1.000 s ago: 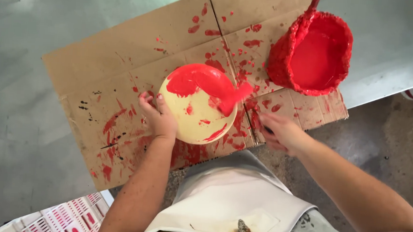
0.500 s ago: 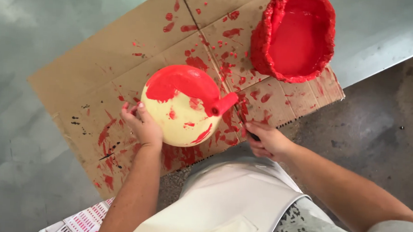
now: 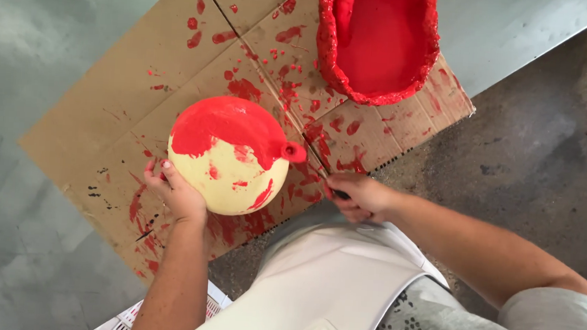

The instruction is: The person paints a cream-colored plate red using a paint roller and a red paint container. After painting, the person places the finished plate into a red crate with other painted plates.

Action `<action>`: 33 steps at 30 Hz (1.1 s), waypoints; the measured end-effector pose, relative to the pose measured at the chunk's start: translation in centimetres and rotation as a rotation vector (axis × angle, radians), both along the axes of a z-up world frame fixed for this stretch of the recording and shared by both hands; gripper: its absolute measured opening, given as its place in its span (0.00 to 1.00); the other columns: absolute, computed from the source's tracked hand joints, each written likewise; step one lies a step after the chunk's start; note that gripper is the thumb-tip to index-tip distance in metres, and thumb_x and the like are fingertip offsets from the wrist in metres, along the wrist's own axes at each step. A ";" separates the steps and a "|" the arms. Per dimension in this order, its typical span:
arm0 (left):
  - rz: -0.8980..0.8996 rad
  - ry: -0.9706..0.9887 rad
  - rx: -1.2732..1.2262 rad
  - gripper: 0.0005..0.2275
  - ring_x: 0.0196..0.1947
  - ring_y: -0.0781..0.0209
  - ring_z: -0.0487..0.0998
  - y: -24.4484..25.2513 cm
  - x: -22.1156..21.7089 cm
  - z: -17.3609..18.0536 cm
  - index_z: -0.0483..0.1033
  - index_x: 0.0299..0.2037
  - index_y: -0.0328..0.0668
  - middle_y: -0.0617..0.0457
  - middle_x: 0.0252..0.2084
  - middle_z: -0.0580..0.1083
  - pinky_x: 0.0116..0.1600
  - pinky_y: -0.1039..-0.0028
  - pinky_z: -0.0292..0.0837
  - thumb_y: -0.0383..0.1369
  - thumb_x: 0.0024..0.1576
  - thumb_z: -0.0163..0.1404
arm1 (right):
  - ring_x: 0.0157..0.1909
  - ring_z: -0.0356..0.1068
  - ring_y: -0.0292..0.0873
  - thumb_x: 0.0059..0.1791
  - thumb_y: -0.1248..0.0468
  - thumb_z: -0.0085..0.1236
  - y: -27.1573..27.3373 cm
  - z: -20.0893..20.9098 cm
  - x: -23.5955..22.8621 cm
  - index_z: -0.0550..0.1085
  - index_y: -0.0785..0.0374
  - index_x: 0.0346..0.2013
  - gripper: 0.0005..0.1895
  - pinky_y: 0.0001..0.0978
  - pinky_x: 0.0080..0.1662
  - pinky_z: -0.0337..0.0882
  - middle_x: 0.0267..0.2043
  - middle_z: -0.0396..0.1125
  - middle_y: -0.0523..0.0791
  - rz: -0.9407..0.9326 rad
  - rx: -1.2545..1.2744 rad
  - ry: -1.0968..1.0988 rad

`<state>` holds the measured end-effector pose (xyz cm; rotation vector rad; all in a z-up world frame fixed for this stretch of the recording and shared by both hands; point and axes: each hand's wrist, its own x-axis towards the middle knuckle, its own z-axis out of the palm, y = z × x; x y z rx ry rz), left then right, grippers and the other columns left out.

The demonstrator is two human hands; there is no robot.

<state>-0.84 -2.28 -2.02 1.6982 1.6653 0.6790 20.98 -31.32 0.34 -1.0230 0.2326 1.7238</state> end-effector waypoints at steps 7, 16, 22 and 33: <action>0.023 -0.033 -0.044 0.20 0.49 0.54 0.70 -0.7 0.9 1.4 0.55 0.66 0.54 0.48 0.48 0.68 0.61 0.67 0.65 0.49 0.71 0.43 | 0.04 0.50 0.40 0.54 0.51 0.45 8.8 -0.6 5.9 0.71 0.58 0.29 0.17 0.29 0.09 0.46 0.11 0.53 0.40 0.195 -0.072 -0.291; 0.022 -0.029 -0.047 0.20 0.49 0.56 0.73 0.2 -1.0 -0.6 0.53 0.66 0.57 0.51 0.47 0.70 0.60 0.67 0.67 0.52 0.71 0.42 | 0.32 0.66 0.57 0.57 0.50 0.45 6.1 -7.0 3.9 0.74 0.61 0.43 0.18 0.46 0.34 0.67 0.32 0.69 0.55 0.428 0.117 -1.031; 0.063 -0.017 -0.007 0.22 0.49 0.52 0.76 0.1 -1.0 -0.9 0.57 0.67 0.55 0.50 0.48 0.72 0.59 0.66 0.69 0.51 0.69 0.46 | 0.49 0.75 0.58 0.58 0.49 0.44 -0.5 -1.9 0.3 0.77 0.55 0.53 0.20 0.49 0.50 0.75 0.44 0.77 0.52 0.452 -0.082 -1.027; 0.149 0.014 0.096 0.19 0.50 0.43 0.79 -1.2 0.4 1.1 0.66 0.60 0.55 0.46 0.47 0.76 0.57 0.58 0.70 0.52 0.66 0.45 | 0.49 0.71 0.66 0.56 0.51 0.46 10.7 10.4 3.2 0.62 0.38 0.63 0.20 0.64 0.52 0.70 0.42 0.73 0.59 0.474 0.135 -1.438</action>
